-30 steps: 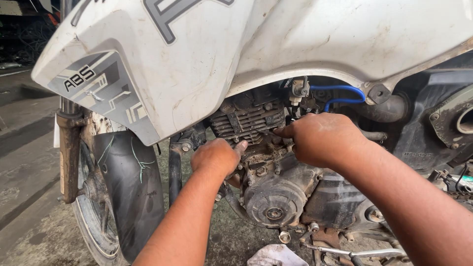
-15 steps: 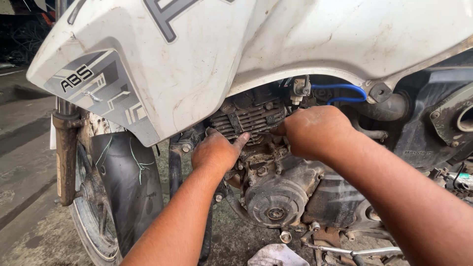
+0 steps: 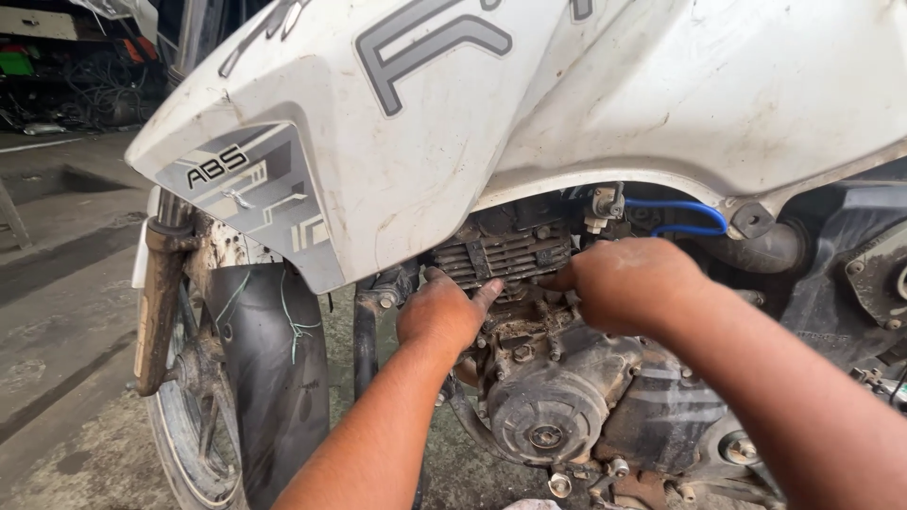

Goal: Use a screwdriver to adjust and repair internal components of a motorcycle engine block.

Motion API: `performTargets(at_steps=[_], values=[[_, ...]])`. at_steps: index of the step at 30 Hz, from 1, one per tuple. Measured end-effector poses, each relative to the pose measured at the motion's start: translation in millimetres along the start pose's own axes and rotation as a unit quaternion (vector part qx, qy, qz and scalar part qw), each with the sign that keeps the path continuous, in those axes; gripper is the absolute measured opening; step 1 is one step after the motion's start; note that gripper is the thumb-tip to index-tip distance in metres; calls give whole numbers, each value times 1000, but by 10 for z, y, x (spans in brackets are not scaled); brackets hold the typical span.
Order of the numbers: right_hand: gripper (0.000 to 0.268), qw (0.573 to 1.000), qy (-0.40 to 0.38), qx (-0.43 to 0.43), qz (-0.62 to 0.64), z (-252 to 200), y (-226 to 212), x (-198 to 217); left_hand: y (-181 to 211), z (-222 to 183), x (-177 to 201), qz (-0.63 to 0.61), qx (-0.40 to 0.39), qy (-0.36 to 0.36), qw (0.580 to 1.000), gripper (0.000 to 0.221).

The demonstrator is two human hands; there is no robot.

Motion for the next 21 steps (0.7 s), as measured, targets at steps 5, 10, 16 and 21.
performTargets(at_steps=[5, 10, 16, 21], values=[[66, 999, -25, 15, -13, 25, 28, -159, -26, 33, -20, 1, -5, 5, 1000, 104], [47, 997, -33, 68, 4, -108, 25, -373, -8, 82, -41, -2, -16, 18, 1000, 101], [41, 1000, 5, -26, 5, -103, 321, -543, -16, 65, -60, -3, -9, 11, 1000, 103], [41, 997, 56, 21, -57, -58, 344, -443, -20, 74, -65, 0, -3, 15, 1000, 105]])
Point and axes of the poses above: each hand's wrist, its own z-axis towards the middle knuckle, its own x-axis out of the back of the hand, y = z × x, the point moved 5 cm from there along z, towards the middle knuckle, and after that the axes turned 14 degrees about x, right-handed, at the moved point
